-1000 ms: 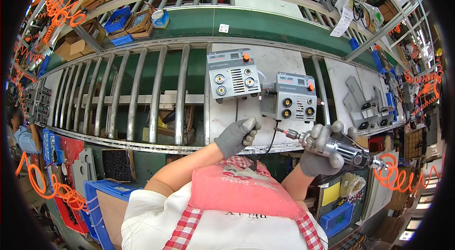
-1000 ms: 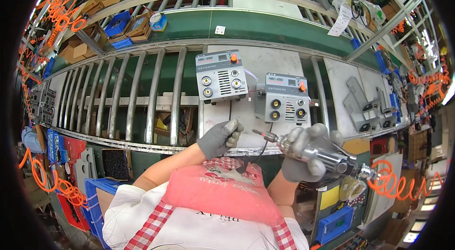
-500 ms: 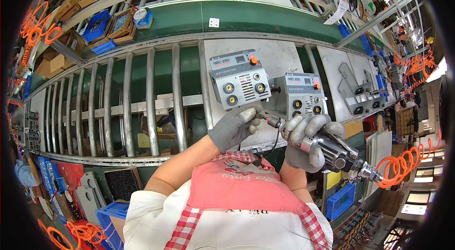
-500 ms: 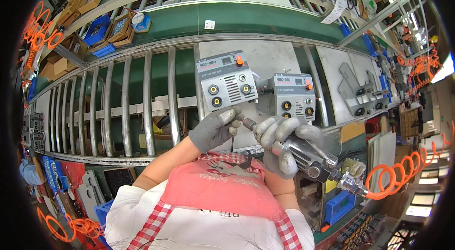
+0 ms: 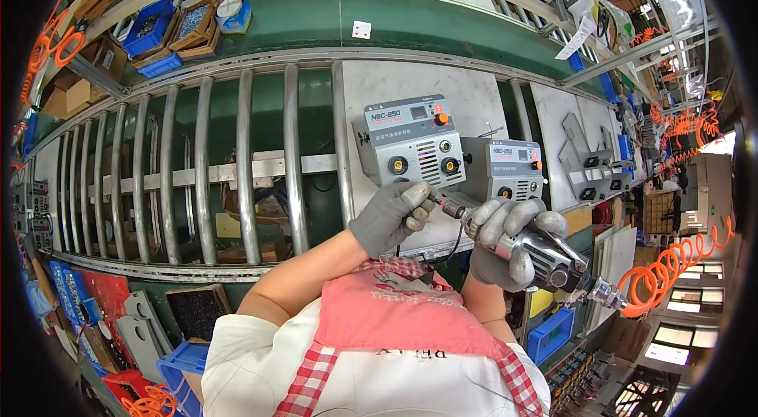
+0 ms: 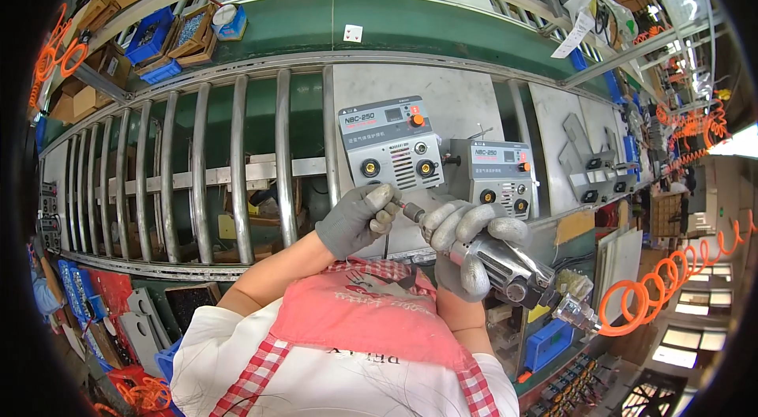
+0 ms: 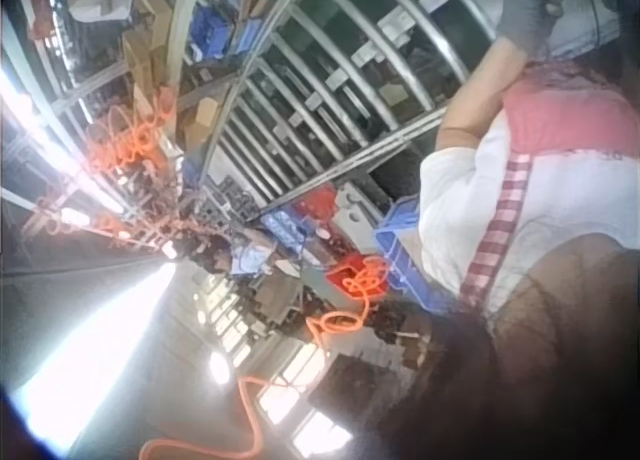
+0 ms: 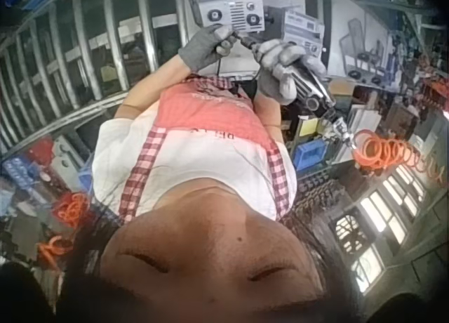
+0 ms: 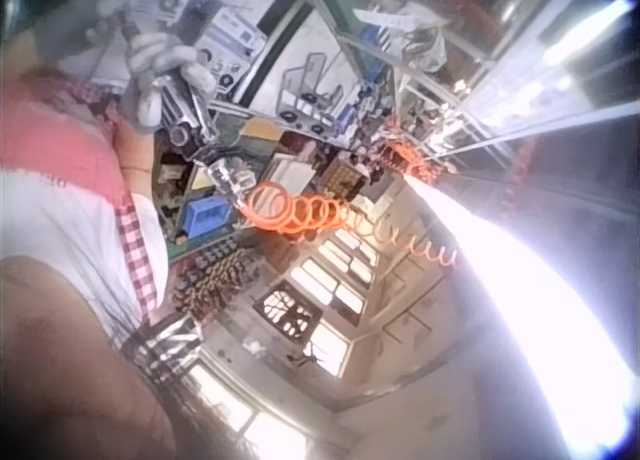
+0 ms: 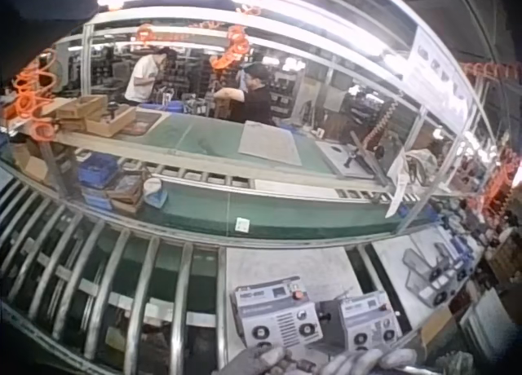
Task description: The person assembles electronic components on a workbench, using a hot glue gun to secure wires and a pneumatic screwdriver to fasten screws into metal enclosures. The person handles circuit boards, wires, and metal casings, moving items between the workbench and a blue bin.
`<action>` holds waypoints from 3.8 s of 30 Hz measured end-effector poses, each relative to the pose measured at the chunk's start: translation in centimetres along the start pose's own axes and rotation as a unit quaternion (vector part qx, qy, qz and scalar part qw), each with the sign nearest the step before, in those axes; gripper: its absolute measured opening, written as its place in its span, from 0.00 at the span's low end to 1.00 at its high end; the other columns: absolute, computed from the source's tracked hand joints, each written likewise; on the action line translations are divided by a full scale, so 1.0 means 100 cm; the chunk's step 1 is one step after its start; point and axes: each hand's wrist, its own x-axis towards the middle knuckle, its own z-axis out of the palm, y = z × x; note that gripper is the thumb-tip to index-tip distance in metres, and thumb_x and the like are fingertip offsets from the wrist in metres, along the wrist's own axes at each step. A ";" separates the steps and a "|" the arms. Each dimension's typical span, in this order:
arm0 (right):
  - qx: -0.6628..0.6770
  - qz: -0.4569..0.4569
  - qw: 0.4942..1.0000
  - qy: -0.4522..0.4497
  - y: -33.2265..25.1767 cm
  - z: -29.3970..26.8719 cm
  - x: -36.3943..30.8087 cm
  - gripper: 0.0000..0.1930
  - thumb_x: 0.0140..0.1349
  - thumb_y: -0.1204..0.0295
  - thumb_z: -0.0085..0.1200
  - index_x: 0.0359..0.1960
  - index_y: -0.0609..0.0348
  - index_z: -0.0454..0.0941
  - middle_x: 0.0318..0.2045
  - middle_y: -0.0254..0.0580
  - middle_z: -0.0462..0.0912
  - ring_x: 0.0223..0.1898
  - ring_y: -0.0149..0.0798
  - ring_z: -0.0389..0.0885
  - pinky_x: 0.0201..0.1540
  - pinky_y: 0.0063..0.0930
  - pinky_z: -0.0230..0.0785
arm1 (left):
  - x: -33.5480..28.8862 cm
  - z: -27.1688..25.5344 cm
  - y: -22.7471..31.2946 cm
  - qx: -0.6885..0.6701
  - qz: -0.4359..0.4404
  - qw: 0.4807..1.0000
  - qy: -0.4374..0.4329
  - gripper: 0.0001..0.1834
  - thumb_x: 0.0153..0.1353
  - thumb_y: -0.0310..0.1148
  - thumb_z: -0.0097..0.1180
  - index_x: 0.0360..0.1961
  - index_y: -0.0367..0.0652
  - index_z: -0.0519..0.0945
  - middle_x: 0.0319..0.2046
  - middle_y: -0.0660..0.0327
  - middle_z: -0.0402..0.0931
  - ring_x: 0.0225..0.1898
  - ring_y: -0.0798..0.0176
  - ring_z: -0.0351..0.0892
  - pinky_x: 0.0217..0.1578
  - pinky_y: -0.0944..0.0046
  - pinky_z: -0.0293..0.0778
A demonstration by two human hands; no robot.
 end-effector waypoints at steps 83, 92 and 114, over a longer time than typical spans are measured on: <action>-0.042 -0.140 0.987 0.064 -0.082 -0.073 0.007 0.25 0.58 0.67 0.46 0.59 0.56 0.67 0.34 0.46 0.72 0.17 0.33 0.68 0.26 0.34 0.66 | 0.072 0.060 -0.032 0.000 0.028 0.998 -0.058 0.18 0.66 0.22 0.40 0.56 0.31 0.64 0.53 0.44 0.70 0.52 0.56 0.75 0.53 0.65 0.77; -0.040 -0.090 0.992 0.075 -0.113 -0.127 -0.021 0.23 0.59 0.72 0.49 0.58 0.53 0.63 0.37 0.46 0.73 0.25 0.37 0.75 0.31 0.38 0.70 | 0.090 0.077 -0.107 0.038 -0.081 0.995 -0.045 0.20 0.70 0.35 0.42 0.58 0.34 0.64 0.51 0.50 0.72 0.44 0.63 0.79 0.36 0.72 0.82; -0.072 -0.021 0.985 0.158 -0.109 -0.158 -0.026 0.22 0.53 0.71 0.51 0.52 0.53 0.66 0.33 0.42 0.72 0.20 0.35 0.74 0.28 0.38 0.71 | 0.123 0.097 -0.144 -0.036 -0.128 0.990 0.046 0.17 0.70 0.39 0.44 0.53 0.41 0.71 0.45 0.61 0.77 0.40 0.68 0.79 0.39 0.68 0.82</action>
